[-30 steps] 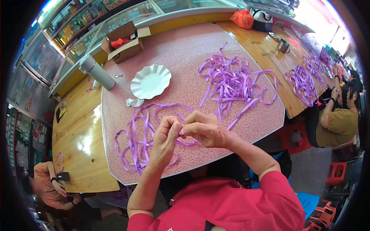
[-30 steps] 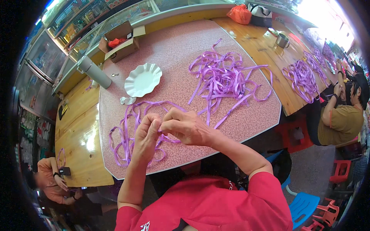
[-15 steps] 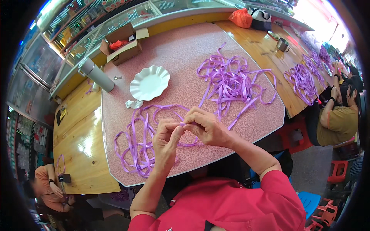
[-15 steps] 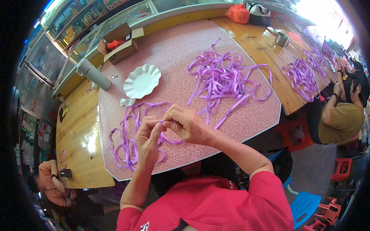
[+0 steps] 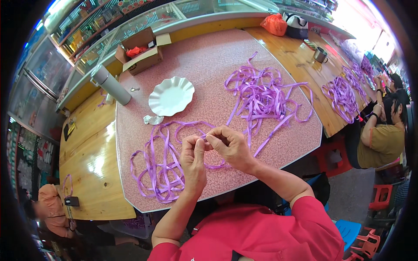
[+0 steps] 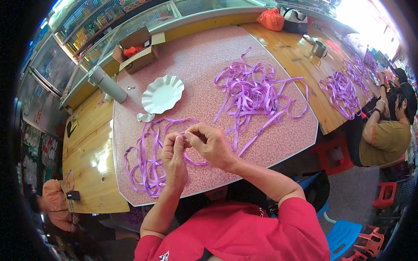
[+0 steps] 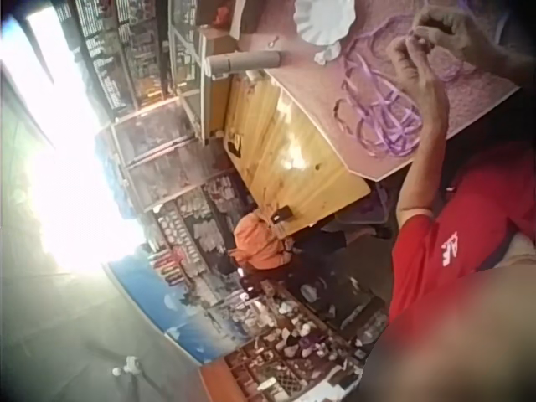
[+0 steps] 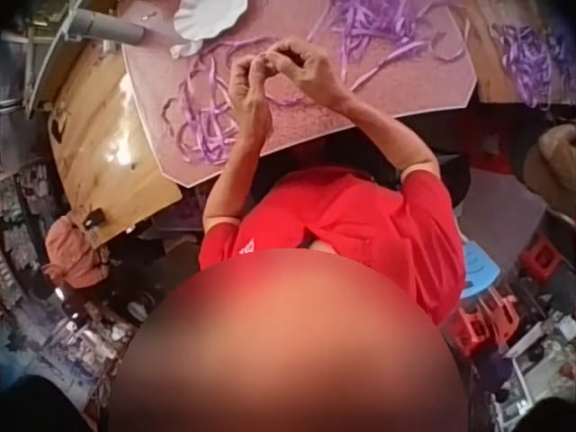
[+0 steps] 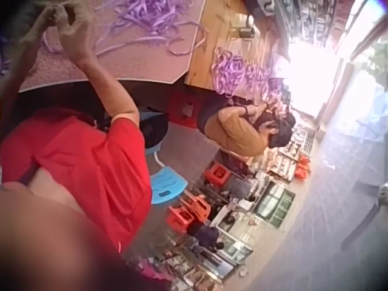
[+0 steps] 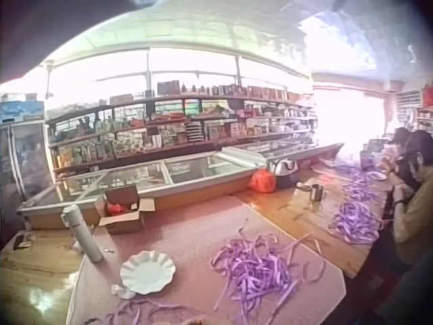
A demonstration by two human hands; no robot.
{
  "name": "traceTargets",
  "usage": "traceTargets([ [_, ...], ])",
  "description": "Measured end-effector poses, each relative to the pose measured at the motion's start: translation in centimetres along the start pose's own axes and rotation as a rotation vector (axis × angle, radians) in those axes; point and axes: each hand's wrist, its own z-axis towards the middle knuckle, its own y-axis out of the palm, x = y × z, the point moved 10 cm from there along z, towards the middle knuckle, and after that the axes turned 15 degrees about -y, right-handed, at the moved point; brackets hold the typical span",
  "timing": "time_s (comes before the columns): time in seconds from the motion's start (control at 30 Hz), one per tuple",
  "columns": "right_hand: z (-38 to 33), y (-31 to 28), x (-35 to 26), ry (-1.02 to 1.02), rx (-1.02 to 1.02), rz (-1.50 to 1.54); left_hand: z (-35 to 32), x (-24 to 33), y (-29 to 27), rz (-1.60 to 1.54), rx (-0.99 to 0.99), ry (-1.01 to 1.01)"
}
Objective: Braiding long purple ribbons into a continuous chain on a wooden table.
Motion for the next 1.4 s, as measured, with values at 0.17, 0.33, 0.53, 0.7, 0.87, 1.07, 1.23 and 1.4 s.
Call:
traceTargets([
  [0.17, 0.6, -0.2, -0.3, 0.012, -0.072, -0.127, 0.4, 0.7, -0.6, 0.16, 0.057, 0.135],
  [0.33, 0.3, -0.5, 2.1, 0.131, -0.068, 0.027, -0.3, 3.4, 0.5, 0.495, 0.196, 0.431],
  [0.53, -0.2, 0.2, 1.7, 0.193, 0.034, 0.206, -1.0, 3.4, 0.3, 0.627, 0.198, 0.413],
  [0.7, -0.5, 0.0, 2.6, 0.319, 0.068, 0.434, 0.4, 1.3, 0.5, 0.313, 0.016, 0.127],
  [0.87, -0.6, 0.3, 2.7, 0.38, 0.072, 0.589, 0.5, 1.7, 1.0, 0.394, 0.02, 0.247],
  [1.07, -1.1, 0.6, 1.6, 0.428, 0.049, 0.61, -2.7, 5.8, 2.6, 0.795, 0.23, 0.85],
  [1.23, -1.4, 0.5, 1.9, 0.5, 0.068, 0.652, -4.0, 6.5, 4.0, 0.997, 0.2, 1.022],
  [1.4, -1.9, 1.5, 2.4, 0.613, 0.013, 0.812, -4.0, 6.8, 3.3, 0.97, 0.27, 1.003],
])
